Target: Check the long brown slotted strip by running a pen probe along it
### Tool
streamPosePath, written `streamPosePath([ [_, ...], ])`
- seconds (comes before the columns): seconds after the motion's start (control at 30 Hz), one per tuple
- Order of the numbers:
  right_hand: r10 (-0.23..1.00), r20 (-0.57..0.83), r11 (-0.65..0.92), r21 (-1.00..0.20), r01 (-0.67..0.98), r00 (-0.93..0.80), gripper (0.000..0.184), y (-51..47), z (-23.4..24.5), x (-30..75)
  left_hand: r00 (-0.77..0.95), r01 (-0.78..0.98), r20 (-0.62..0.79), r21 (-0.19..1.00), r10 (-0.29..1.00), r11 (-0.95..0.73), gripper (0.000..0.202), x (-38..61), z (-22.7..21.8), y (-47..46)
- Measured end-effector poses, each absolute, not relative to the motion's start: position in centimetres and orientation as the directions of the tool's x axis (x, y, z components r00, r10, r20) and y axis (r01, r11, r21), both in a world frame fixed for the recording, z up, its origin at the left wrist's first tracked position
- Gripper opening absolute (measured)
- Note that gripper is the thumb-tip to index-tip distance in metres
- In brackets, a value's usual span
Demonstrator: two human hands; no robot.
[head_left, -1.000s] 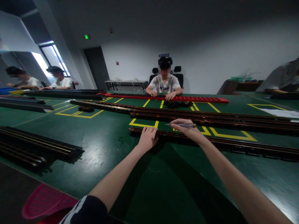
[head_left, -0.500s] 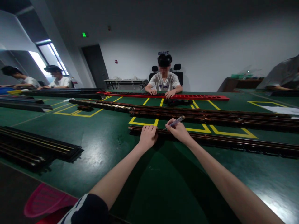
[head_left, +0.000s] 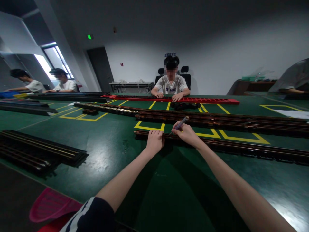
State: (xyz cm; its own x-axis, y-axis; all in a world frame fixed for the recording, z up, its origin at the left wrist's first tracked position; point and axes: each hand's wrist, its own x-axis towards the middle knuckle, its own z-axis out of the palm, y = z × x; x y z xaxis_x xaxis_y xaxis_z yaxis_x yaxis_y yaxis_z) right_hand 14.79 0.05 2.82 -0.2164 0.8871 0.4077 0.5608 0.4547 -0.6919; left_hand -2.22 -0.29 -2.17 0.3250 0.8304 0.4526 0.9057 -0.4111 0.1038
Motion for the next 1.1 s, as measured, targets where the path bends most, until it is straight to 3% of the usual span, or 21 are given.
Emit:
streamPosePath([
  [0.33,0.861,0.417,0.506,-0.643,0.575,-0.290,0.005,0.0,2.6,14.6,0.256,0.929,0.462,0.125,0.849,-0.348,0.019,-1.6,-2.6,0.5],
  [0.8,0.914,0.300,0.389,-0.839,0.380,-0.273,0.008,0.1,1.1,15.2,0.340,0.916,0.447,0.044,0.828,-0.400,0.023,-2.3,-2.5,0.0],
  [1.1,0.919,0.331,0.388,-0.858,0.337,-0.216,0.008,0.4,0.5,15.3,0.352,0.913,0.453,0.027,0.819,-0.408,0.031,-2.4,-2.7,-0.3],
])
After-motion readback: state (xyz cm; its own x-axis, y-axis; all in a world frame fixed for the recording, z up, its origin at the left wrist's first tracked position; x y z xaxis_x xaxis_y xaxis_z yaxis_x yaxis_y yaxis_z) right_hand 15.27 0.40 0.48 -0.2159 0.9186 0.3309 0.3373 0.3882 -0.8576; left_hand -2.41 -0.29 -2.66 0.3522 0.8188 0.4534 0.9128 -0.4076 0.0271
